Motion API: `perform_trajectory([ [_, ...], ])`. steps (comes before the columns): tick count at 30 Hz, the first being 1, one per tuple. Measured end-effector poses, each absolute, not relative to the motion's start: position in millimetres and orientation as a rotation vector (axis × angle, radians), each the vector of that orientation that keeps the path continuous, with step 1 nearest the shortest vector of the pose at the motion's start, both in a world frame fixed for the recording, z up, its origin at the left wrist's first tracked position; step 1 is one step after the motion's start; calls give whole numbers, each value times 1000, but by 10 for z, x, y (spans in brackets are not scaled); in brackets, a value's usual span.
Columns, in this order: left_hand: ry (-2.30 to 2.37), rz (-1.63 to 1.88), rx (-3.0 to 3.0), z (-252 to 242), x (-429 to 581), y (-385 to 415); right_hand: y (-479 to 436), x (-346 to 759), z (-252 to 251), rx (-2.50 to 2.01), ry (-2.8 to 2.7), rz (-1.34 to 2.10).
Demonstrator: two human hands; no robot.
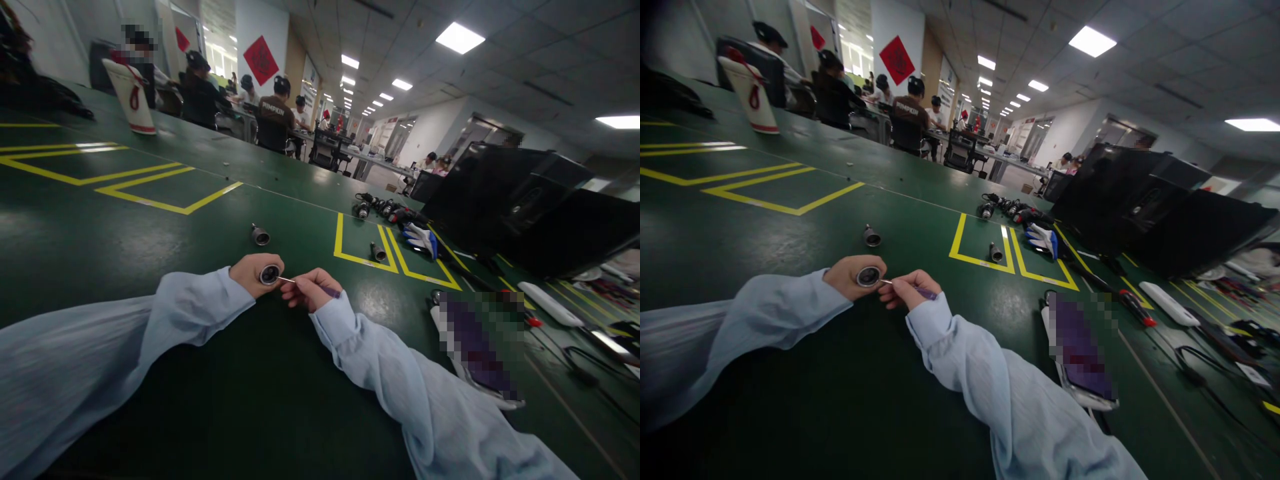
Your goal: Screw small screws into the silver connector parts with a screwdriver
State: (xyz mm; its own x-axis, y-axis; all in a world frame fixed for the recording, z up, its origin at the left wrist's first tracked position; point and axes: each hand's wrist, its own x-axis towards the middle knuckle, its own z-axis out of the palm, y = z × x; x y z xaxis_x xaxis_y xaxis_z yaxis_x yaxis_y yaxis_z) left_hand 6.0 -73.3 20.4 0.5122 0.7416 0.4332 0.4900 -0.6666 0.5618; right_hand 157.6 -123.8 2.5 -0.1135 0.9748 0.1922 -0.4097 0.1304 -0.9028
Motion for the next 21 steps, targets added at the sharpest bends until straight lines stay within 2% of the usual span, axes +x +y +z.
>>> perform_trajectory([
  [10, 1107, 844, 2630, 265, 28, -720, -1292, 1546, 95, -803, -1130, 1258],
  [21, 985, 987, 2484, 270, 35, -747, -1181, 1607, 99, -568, -962, 1617],
])
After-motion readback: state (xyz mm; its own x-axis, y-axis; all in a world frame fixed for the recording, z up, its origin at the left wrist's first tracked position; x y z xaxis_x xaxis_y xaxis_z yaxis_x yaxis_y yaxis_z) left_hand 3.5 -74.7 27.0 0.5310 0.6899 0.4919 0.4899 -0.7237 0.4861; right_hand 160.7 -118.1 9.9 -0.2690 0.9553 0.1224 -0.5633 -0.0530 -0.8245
